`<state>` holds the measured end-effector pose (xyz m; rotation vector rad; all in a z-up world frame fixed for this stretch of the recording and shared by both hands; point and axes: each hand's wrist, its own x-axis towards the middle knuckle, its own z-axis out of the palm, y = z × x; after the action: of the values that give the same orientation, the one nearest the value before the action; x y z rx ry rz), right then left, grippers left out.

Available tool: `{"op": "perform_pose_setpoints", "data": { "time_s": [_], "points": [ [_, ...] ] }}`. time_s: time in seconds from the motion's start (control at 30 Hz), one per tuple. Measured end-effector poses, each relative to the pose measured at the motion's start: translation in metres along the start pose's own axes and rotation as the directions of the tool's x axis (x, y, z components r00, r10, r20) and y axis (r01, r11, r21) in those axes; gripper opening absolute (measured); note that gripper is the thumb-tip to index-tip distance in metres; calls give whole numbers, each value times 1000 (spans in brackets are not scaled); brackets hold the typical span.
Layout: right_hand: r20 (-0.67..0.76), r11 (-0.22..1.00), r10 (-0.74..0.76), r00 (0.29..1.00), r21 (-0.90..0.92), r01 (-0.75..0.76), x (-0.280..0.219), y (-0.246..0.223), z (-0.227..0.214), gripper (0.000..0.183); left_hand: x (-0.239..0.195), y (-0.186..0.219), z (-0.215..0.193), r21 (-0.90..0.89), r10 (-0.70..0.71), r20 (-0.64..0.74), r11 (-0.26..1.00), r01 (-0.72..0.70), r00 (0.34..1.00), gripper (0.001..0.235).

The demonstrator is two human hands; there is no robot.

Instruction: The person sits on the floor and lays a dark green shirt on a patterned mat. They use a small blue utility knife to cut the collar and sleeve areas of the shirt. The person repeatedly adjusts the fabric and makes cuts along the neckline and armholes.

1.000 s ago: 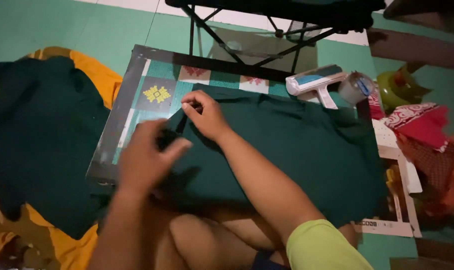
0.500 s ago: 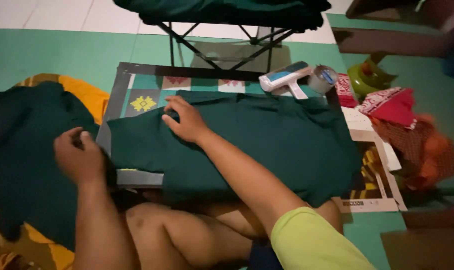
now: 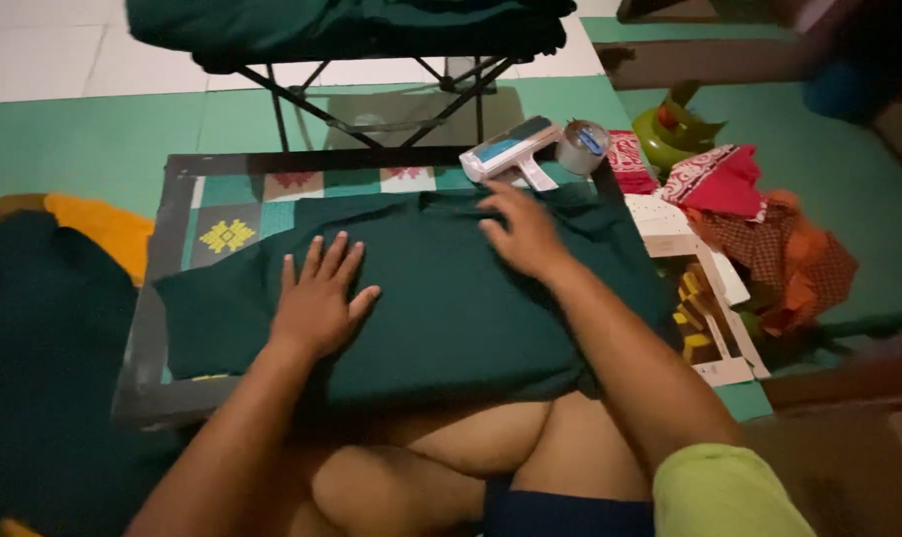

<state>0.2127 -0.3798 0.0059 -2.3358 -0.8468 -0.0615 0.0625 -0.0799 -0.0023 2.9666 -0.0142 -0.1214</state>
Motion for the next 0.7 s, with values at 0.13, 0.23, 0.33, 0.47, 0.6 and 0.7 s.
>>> {"op": "perform_pose_setpoints", "data": {
  "time_s": [0.13, 0.23, 0.33, 0.47, 0.6, 0.7],
  "points": [
    [-45, 972, 78, 996, -219, -86, -28, 81, -24, 30, -8, -10, 0, 46, -15, 21, 999, 14, 1000, 67],
    [-65, 913, 111, 992, -387, -128, -39, 96, -29, 36, -9, -24, -1, 67, -6, 41, 998, 4, 999, 68],
    [-113, 827, 142, 983, -533, -180, -48, 101, -26, 39, -7, -28, -5, 64, -33, 56, 998, 30, 998, 69],
    [-121, 735, 120, 985, -656, -170, -46, 140, -16, 30, 16, -27, -27, 138, -120, 10, 983, 118, 993, 53],
    [-91, 682, 16, 996, -727, -78, -42, 106, -33, 24, 72, -59, 1, 217, 86, -345, 976, -9, 935, 48],
    [47, 798, 62, 997, -603, -21, -41, 60, -54, 31, 97, -49, -11, 147, 85, -150, 987, -63, 985, 67]
  ]
}}
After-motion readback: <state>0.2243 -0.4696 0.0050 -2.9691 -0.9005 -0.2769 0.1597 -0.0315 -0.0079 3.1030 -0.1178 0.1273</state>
